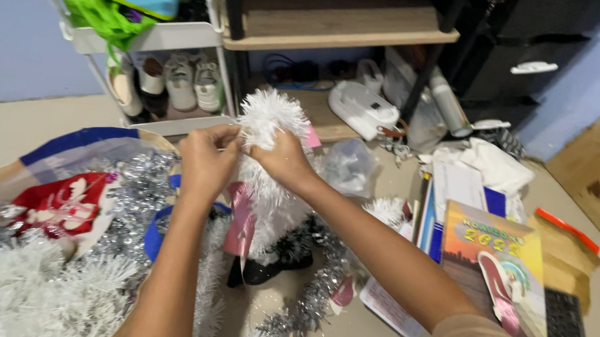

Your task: The person gathers tinsel garlands and decorative pieces from the floor and packs them into a large blue tote bag, pressing the items down. At the end they pick up a pink notebook and a white appliance from the floor near the shelf.

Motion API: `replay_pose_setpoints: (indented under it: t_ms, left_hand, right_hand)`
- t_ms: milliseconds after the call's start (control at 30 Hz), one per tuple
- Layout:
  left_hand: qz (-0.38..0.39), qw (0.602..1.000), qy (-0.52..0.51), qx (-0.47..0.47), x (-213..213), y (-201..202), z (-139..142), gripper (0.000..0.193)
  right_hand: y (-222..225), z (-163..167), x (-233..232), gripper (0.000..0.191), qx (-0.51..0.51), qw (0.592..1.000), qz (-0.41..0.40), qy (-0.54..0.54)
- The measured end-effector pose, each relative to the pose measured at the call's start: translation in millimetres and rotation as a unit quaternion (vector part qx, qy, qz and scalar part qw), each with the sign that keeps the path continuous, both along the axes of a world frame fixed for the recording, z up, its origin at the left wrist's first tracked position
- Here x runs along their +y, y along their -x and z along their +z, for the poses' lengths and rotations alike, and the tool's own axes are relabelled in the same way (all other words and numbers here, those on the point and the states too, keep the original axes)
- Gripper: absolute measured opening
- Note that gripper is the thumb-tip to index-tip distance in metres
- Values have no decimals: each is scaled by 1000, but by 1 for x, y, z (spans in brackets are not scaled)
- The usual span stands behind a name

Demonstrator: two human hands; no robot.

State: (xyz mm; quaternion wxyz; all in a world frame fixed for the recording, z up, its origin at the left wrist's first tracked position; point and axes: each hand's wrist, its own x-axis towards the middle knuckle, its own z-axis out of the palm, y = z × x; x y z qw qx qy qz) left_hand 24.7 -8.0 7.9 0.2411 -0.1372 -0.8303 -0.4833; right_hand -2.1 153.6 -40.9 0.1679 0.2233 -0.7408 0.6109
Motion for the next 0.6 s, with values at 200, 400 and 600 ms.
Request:
replay_pose_setpoints:
  t_ms: [200,400,600]
  left_hand:
    - [15,999,40,5,1,1,-15,24]
    - [-29,990,138,-19,-20,2,-19,7]
    - [-102,989,101,-44,-32,-1,-11,7]
  right_hand:
    - [-12,6,17,24,5,968,-103,-229]
    - [5,5,33,23,59,970,26,-235]
    - [16,2,36,17,28,969,120,-216]
